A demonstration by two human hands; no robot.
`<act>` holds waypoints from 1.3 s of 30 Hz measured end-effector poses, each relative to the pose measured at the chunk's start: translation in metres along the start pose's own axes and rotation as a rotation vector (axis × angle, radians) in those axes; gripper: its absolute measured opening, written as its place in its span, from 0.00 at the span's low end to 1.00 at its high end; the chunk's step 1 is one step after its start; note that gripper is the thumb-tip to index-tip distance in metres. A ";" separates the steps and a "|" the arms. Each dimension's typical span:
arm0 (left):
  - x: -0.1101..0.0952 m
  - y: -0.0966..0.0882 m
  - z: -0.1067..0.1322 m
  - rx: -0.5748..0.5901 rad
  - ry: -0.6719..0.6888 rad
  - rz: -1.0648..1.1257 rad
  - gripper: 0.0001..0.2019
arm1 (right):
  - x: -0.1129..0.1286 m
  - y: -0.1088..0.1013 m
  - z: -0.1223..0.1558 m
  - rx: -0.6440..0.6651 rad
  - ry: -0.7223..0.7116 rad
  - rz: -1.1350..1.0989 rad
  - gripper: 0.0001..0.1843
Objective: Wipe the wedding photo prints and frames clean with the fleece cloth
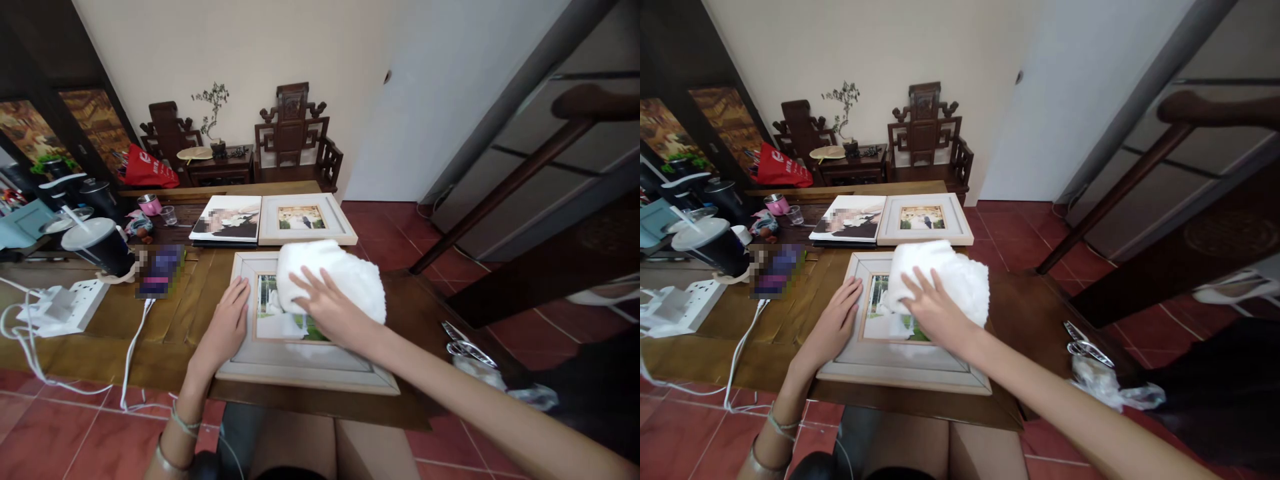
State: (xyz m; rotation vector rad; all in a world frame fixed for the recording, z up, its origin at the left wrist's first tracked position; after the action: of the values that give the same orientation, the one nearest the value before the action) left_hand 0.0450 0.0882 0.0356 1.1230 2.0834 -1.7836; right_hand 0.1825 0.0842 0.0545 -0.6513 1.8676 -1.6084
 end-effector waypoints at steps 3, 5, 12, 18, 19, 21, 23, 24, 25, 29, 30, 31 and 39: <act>0.000 -0.002 0.000 -0.021 0.007 0.016 0.22 | -0.015 0.005 -0.017 0.005 0.015 0.057 0.28; 0.000 -0.002 0.000 -0.034 0.010 0.025 0.22 | -0.011 0.005 -0.015 0.027 0.001 0.064 0.29; -0.001 -0.001 0.000 -0.023 0.007 0.009 0.22 | 0.037 -0.014 0.055 0.133 -0.153 -0.228 0.29; 0.000 0.001 -0.001 0.003 -0.009 0.001 0.22 | 0.023 -0.016 0.076 0.095 -0.111 -0.176 0.29; 0.000 0.001 -0.001 0.002 -0.007 0.001 0.22 | 0.015 -0.014 0.069 0.078 -0.093 -0.148 0.28; -0.001 0.000 -0.001 -0.007 -0.002 0.003 0.22 | -0.004 -0.012 0.052 0.033 -0.053 -0.104 0.26; 0.000 -0.001 0.000 -0.017 -0.001 0.008 0.22 | -0.021 -0.008 0.033 0.005 -0.013 -0.069 0.26; 0.000 -0.002 0.000 -0.019 -0.004 0.010 0.22 | -0.027 -0.005 0.024 -0.003 0.003 -0.058 0.27; 0.000 -0.002 0.000 -0.019 -0.006 0.012 0.22 | -0.032 -0.002 0.017 -0.009 0.013 -0.051 0.28; 0.000 -0.002 0.001 -0.017 -0.003 0.019 0.22 | -0.032 -0.002 0.015 -0.061 0.019 -0.061 0.27; 0.000 -0.002 0.001 -0.019 0.002 0.021 0.22 | -0.028 -0.005 0.021 -0.077 0.010 -0.070 0.26; -0.001 -0.002 0.001 -0.020 0.007 0.022 0.22 | -0.023 -0.009 0.028 -0.087 -0.004 -0.085 0.25; -0.001 0.000 0.000 -0.009 0.009 -0.003 0.22 | -0.003 -0.036 0.086 -0.066 -0.032 -0.185 0.22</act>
State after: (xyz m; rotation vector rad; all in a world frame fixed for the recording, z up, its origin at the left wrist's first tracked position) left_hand 0.0456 0.0881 0.0363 1.1281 2.0975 -1.7725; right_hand 0.2446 0.0208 0.0814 -0.8964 1.8895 -1.6453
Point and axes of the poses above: each hand's wrist, its own z-axis away from the middle knuckle, its own y-axis out of the palm, x = y × z, the point moved 10 cm from there along -z, towards the middle knuckle, and after that the axes turned 7 degrees about z, right-handed, at the moved point
